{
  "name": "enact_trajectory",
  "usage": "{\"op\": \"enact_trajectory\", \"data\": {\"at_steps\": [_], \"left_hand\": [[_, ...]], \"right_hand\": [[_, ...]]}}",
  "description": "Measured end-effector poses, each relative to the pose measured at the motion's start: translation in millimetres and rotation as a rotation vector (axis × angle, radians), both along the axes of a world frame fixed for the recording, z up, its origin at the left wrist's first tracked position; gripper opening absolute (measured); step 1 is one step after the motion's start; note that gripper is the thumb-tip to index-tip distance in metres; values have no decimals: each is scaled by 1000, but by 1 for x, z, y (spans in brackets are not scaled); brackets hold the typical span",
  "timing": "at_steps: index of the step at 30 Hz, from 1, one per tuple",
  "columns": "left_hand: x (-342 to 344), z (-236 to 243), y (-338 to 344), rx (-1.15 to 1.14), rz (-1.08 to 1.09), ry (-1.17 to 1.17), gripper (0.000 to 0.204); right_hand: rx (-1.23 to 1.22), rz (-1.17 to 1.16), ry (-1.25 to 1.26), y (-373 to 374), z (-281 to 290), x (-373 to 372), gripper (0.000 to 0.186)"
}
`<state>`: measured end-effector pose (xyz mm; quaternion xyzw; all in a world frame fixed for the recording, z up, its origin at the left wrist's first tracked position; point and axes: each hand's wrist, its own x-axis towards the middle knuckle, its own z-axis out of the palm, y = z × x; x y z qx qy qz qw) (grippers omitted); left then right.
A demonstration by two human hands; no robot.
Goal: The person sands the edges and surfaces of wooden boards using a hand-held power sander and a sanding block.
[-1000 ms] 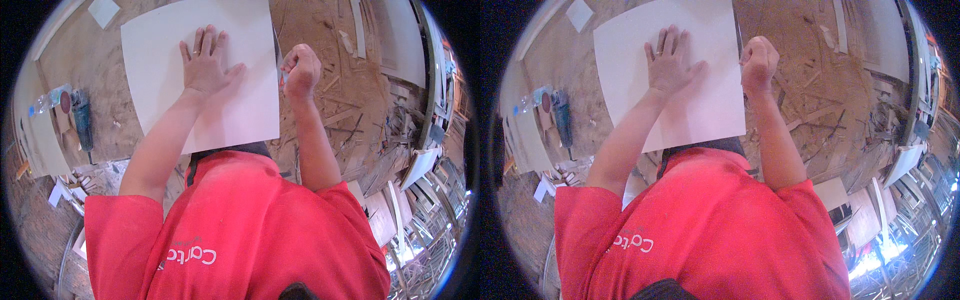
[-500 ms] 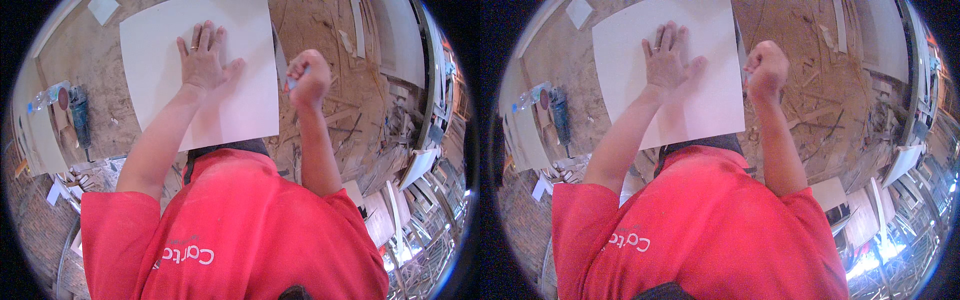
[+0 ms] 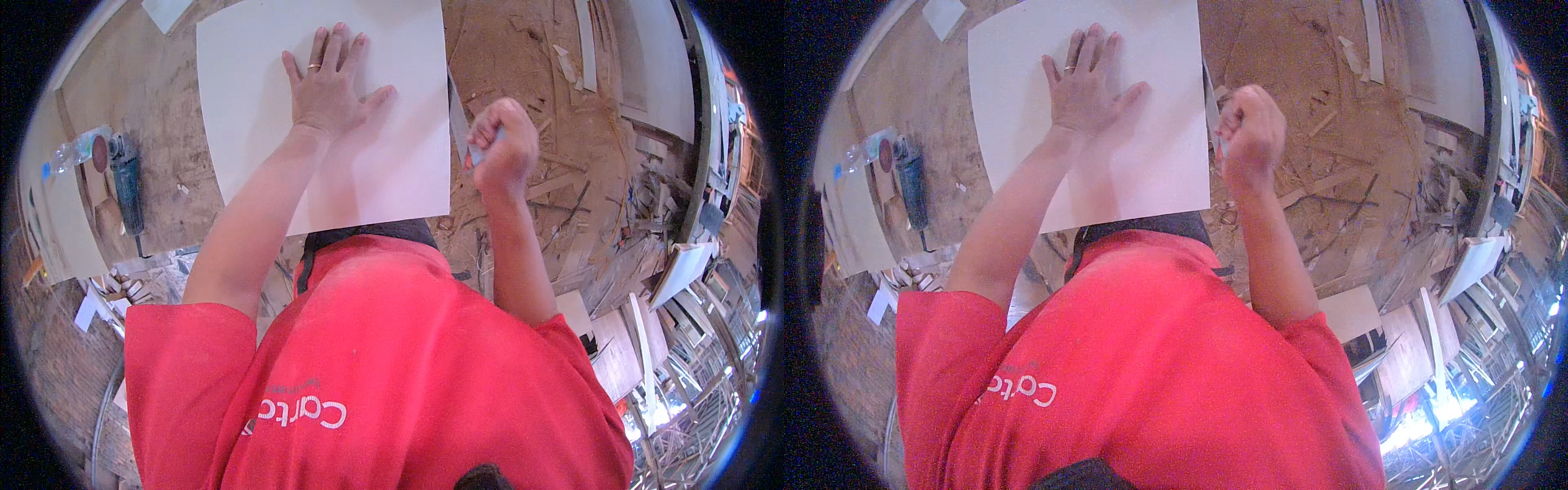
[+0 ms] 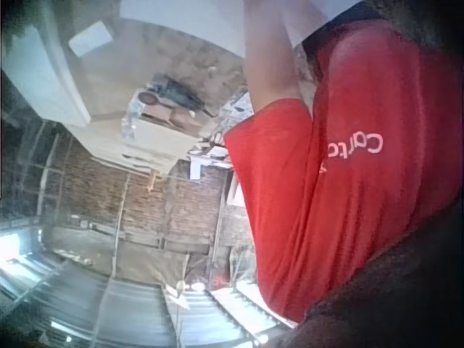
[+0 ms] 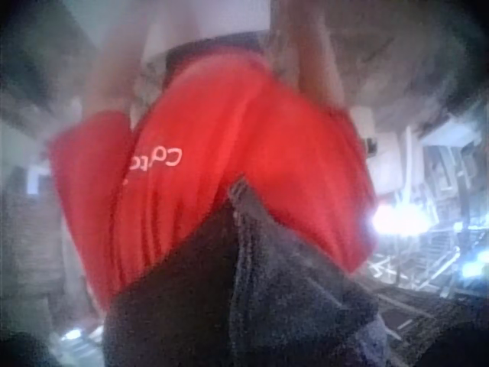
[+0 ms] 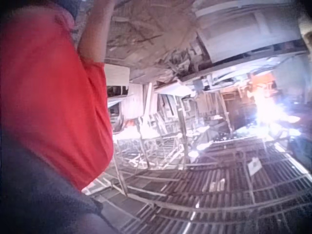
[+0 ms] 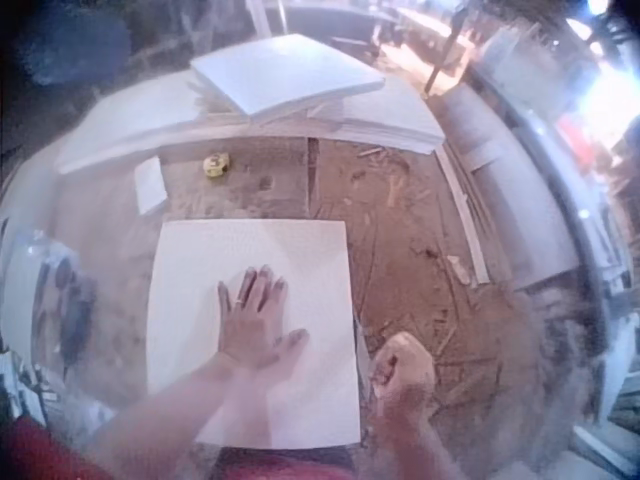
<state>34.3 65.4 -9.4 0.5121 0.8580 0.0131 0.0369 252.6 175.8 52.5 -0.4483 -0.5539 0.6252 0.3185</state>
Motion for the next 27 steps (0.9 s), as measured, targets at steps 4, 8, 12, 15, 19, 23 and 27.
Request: {"op": "enact_trajectory", "data": {"at_steps": [4,8,12,15,19,23,27], "left_hand": [[1,-12,-3,173,-21,-1,95],[-2,-15,-1,141,-17,38,95],[-1,-10,3,98,7,65,97],[2,-12,-4,97,1,30,97],[-7,-14,-2,83,27,82,96],[5,-6,7,44,9,77,97],[-4,-14,1,94,13,102,96]], "right_hand": [[-22,-34,-18,-14,-8,8,28],[151,27,-47,-12,-7,16,28],[-34,-74,8,-29,1,27,31],[213,67,-137,-31,2,28,34],[-25,33,-18,-28,15,27,35],[-42,-38,-87,-32,0,36,34],[66,5,-4,-43,10,42,35]]}}
